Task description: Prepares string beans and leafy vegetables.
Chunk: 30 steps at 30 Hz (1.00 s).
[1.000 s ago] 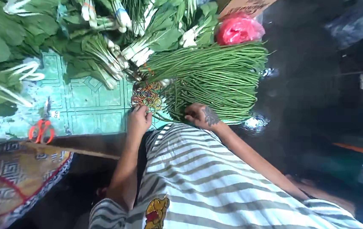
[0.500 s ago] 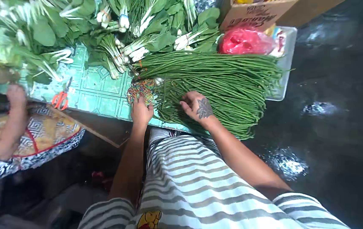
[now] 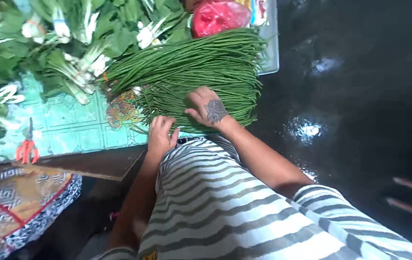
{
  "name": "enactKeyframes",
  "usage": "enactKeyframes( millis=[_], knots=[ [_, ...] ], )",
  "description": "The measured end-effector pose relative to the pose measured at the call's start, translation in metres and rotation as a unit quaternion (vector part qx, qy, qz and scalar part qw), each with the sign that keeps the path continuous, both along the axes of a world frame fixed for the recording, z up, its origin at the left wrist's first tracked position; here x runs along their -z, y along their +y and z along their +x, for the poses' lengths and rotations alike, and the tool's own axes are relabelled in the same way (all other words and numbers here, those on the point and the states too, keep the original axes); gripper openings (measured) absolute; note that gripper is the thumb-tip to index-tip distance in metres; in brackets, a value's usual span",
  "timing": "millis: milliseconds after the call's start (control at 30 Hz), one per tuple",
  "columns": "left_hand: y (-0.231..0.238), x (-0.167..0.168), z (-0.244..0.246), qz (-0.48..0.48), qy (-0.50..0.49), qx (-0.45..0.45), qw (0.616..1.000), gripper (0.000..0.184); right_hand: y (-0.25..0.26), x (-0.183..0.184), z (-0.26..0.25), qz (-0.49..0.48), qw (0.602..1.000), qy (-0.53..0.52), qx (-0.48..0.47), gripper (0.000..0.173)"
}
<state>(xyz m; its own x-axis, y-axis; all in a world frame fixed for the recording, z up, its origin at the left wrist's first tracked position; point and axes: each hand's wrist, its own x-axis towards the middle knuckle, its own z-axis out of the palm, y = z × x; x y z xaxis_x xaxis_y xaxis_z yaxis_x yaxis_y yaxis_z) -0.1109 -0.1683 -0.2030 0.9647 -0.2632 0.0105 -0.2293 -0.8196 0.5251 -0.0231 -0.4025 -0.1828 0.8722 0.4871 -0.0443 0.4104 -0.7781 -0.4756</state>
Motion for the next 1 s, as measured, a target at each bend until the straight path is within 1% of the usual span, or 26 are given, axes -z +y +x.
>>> enactKeyframes(
  millis=[67,100,167,233,300,367,433,467,533,567,633,700,733,767,800,833,867,900,933,967,1000],
  knots=[
    [0.002,0.014,-0.006,0.051,-0.012,0.109,0.993,0.026,-0.009,0.000,-0.025,0.038,0.998,-0.052,0.025,0.036],
    [0.003,0.019,-0.009,0.084,-0.012,0.135,0.987,0.025,-0.014,0.002,-0.042,0.046,0.997,-0.054,0.030,0.033],
    [0.007,0.028,-0.008,0.127,-0.034,0.151,0.980,0.023,-0.021,0.012,-0.071,0.050,0.998,-0.041,0.022,0.028],
    [0.009,0.032,-0.002,0.152,-0.075,0.162,0.972,0.020,-0.023,0.023,-0.089,0.039,0.999,-0.015,0.003,0.027],
    [0.009,0.031,-0.001,0.178,-0.103,0.177,0.963,0.018,-0.018,0.032,-0.097,0.033,0.999,-0.005,-0.013,0.025],
    [0.009,0.030,0.000,0.187,-0.121,0.185,0.957,0.016,-0.006,0.035,-0.097,0.023,0.999,-0.019,-0.015,0.026],
    [0.009,0.025,0.003,0.186,-0.132,0.173,0.958,0.015,0.011,0.035,-0.093,-0.004,0.999,-0.038,-0.011,0.031],
    [0.009,0.022,0.003,0.184,-0.129,0.162,0.961,0.016,0.021,0.037,-0.092,-0.016,0.998,-0.053,-0.015,0.029],
    [0.010,0.015,0.001,0.177,-0.112,0.140,0.968,0.017,0.037,0.042,-0.090,-0.021,0.995,-0.093,-0.031,0.016],
    [0.008,0.011,-0.002,0.175,-0.104,0.126,0.971,0.018,0.039,0.042,-0.087,-0.025,0.994,-0.102,-0.041,0.013],
    [0.001,0.002,-0.010,0.166,-0.108,0.070,0.978,0.021,0.037,0.037,-0.077,-0.028,0.991,-0.119,-0.051,0.012],
    [-0.004,-0.008,-0.025,0.137,-0.126,-0.031,0.982,0.027,0.035,0.028,-0.070,-0.021,0.991,-0.127,-0.040,0.014],
    [-0.009,-0.015,-0.033,0.101,-0.124,-0.090,0.983,0.029,0.033,0.021,-0.068,-0.014,0.992,-0.120,-0.027,0.015],
    [-0.016,-0.022,-0.040,0.041,-0.107,-0.149,0.982,0.028,0.030,0.014,-0.065,-0.007,0.995,-0.103,-0.010,0.017],
    [-0.025,-0.030,-0.046,-0.042,-0.064,-0.202,0.976,0.026,0.026,0.006,-0.062,-0.001,0.997,-0.082,0.005,0.021],
    [-0.034,-0.036,-0.048,-0.159,0.006,-0.248,0.956,0.026,0.022,-0.002,-0.059,0.000,0.998,-0.053,0.016,0.026],
    [-0.041,-0.041,-0.045,-0.291,0.087,-0.279,0.911,0.028,0.019,-0.009,-0.055,-0.002,0.999,-0.029,0.016,0.030],
    [-0.045,-0.044,-0.039,-0.403,0.149,-0.297,0.853,0.033,0.017,-0.016,-0.052,-0.001,1.000,-0.013,0.007,0.031],
    [-0.048,-0.045,-0.031,-0.486,0.179,-0.304,0.800,0.037,0.014,-0.021,-0.049,0.004,1.000,-0.006,-0.003,0.030],
    [-0.052,-0.047,-0.021,-0.549,0.187,-0.301,0.757,0.040,0.011,-0.024,-0.048,0.011,1.000,-0.003,-0.013,0.029],
    [-0.055,-0.050,-0.011,-0.598,0.181,-0.287,0.726,0.040,0.009,-0.026,-0.047,0.020,1.000,-0.006,-0.022,0.029]
  ],
)
